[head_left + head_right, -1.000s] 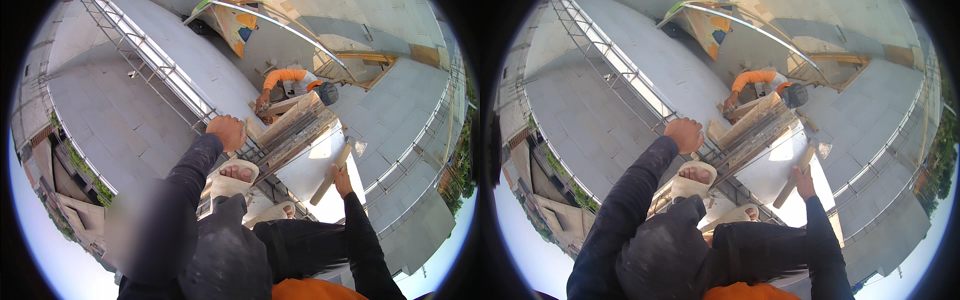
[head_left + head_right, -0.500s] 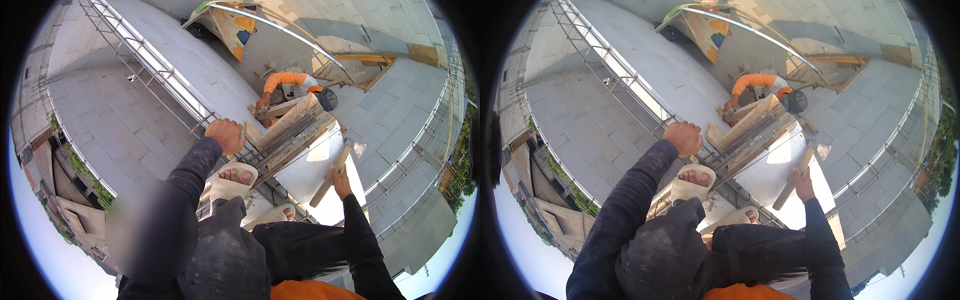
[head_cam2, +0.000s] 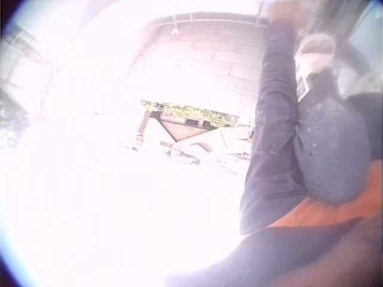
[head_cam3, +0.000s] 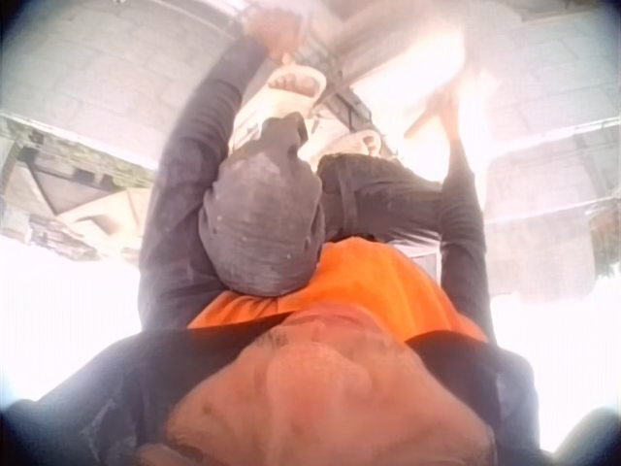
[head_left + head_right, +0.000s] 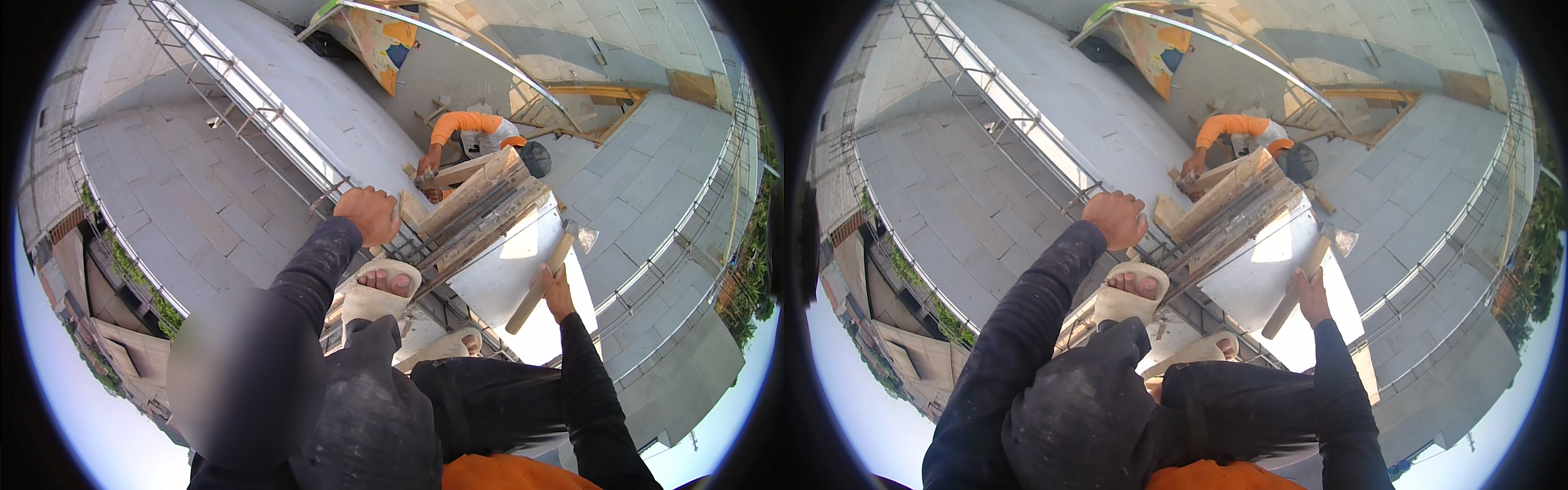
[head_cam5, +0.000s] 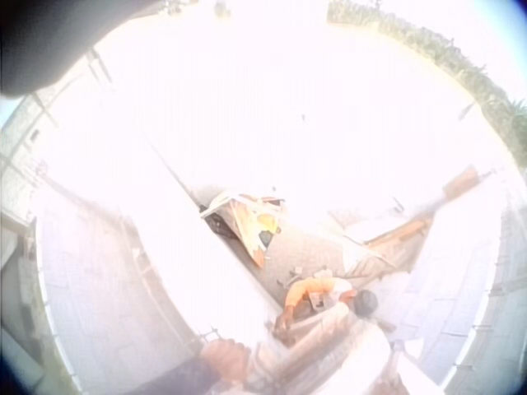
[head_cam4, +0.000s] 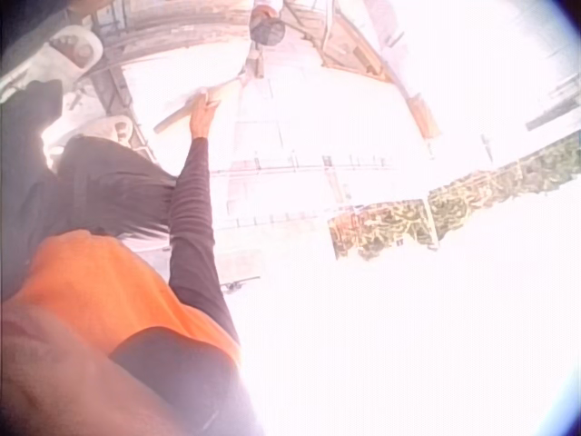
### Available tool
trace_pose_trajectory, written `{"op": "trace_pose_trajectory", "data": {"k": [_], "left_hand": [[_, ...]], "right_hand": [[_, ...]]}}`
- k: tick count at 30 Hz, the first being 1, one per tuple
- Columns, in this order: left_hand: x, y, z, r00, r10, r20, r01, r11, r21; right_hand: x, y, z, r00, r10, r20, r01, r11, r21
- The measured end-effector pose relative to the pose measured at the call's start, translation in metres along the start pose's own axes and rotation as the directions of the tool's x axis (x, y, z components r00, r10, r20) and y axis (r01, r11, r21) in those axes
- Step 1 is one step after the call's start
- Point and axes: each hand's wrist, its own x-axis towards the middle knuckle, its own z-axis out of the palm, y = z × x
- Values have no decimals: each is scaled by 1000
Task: The person uses a hand saw to cut a piece of wood and then hammers nails into a metal scaffolding frame to secure the wood. The person works on a rooftop construction site, manipulating tools and materials to assemble the structure.
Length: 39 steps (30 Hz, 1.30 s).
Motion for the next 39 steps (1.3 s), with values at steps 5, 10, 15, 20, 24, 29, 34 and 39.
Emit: {"op": "trace_pose_trajectory", "data": {"k": [5,10,15,20,24,29,34,39], "left_hand": [[1,0,-4,1000,-2,28,2,1000,-12],[0,1,-4,1000,1,20,-1,1000,-15],[0,-2,1,1000,5,1,-5,1000,-11],[1,1,-4,999,-2,33,2,1000,-4],[0,1,-4,999,-8,36,8,1000,-1],[1,1,-4,999,-15,44,15,1000,1],[0,1,-4,999,-11,45,11,1000,-1],[1,1,-4,999,-14,42,15,1000,-10]], "right_hand": [[-1,-3,1,1000,-11,-18,12,1000,6],[3,7,7,996,-24,-91,23,1000,-4],[-12,-22,9,998,18,-56,-15,999,51],[-4,-6,10,993,-20,-119,19,1000,-13],[-10,-16,10,996,-9,-85,11,1000,28],[-10,-16,11,994,-11,-112,15,999,29],[-12,-15,14,987,-53,-154,53,999,-7],[-11,-11,15,980,-66,-185,56,997,-59]]}}
